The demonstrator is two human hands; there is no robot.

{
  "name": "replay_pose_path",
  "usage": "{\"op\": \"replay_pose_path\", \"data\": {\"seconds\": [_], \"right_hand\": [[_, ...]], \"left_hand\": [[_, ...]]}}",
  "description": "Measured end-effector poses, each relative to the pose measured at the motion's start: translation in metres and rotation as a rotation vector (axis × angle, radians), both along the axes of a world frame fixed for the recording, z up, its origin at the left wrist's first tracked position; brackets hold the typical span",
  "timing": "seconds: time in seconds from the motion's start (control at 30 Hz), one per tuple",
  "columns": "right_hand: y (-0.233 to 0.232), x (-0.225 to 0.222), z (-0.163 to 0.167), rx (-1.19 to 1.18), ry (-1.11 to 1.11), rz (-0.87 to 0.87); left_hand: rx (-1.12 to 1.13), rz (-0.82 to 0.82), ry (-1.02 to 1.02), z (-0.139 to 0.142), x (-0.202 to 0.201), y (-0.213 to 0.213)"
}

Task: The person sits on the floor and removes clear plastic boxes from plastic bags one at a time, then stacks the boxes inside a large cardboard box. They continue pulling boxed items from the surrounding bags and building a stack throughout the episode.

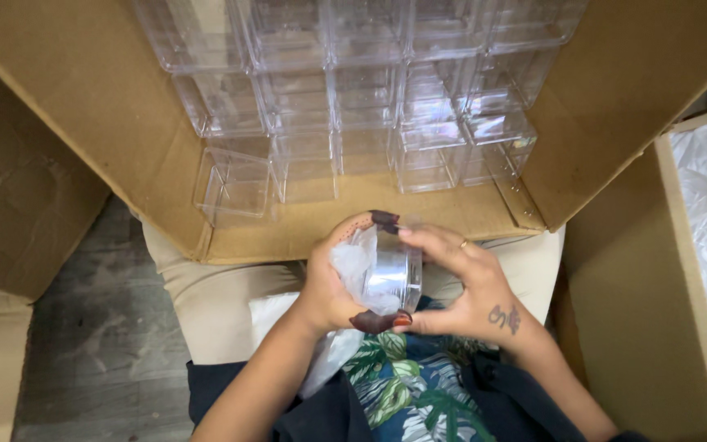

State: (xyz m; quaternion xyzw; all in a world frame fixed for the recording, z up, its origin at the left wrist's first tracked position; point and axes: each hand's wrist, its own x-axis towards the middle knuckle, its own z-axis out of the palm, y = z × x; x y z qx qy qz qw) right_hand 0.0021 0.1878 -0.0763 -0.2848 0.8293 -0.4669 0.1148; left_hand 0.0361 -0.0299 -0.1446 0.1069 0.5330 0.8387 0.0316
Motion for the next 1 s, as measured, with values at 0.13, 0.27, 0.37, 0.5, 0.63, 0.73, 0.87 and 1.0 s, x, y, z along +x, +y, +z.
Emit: {"op": "replay_pose_path", "data": {"seconds": [0.13, 0.27, 0.37, 0.5, 0.63, 0.73, 0.87, 1.0], "right_hand": [[0.004, 0.003, 0.0, -0.021, 0.155, 0.014], [0.005, 0.005, 0.001, -0.023, 0.155, -0.012], [0.004, 0.003, 0.001, -0.017, 0.126, 0.007], [0.004, 0.003, 0.004, -0.032, 0.064, 0.066], [0.005, 0.004, 0.006, -0.035, 0.062, 0.08], [0.007, 0.003, 0.005, 0.006, 0.052, 0.087], [0.01, 0.004, 0.0, 0.01, 0.041, 0.098], [0.013, 0.008, -0.011, -0.127, -0.144, 0.021]], "left_hand": [[0.126, 0.111, -0.165, 0.007, 0.0, 0.005], [0.033, 0.11, -0.068, 0.007, 0.001, 0.005], [-0.006, 0.106, -0.017, 0.004, 0.002, 0.005], [-0.008, 0.11, -0.019, 0.002, 0.004, 0.006], [0.013, 0.12, -0.028, -0.002, 0.006, 0.007], [-0.007, 0.084, -0.077, -0.007, 0.007, 0.007], [0.0, 0.082, 0.034, -0.013, 0.007, 0.011], [-0.16, 0.097, 0.19, -0.01, 0.005, 0.012]]}}
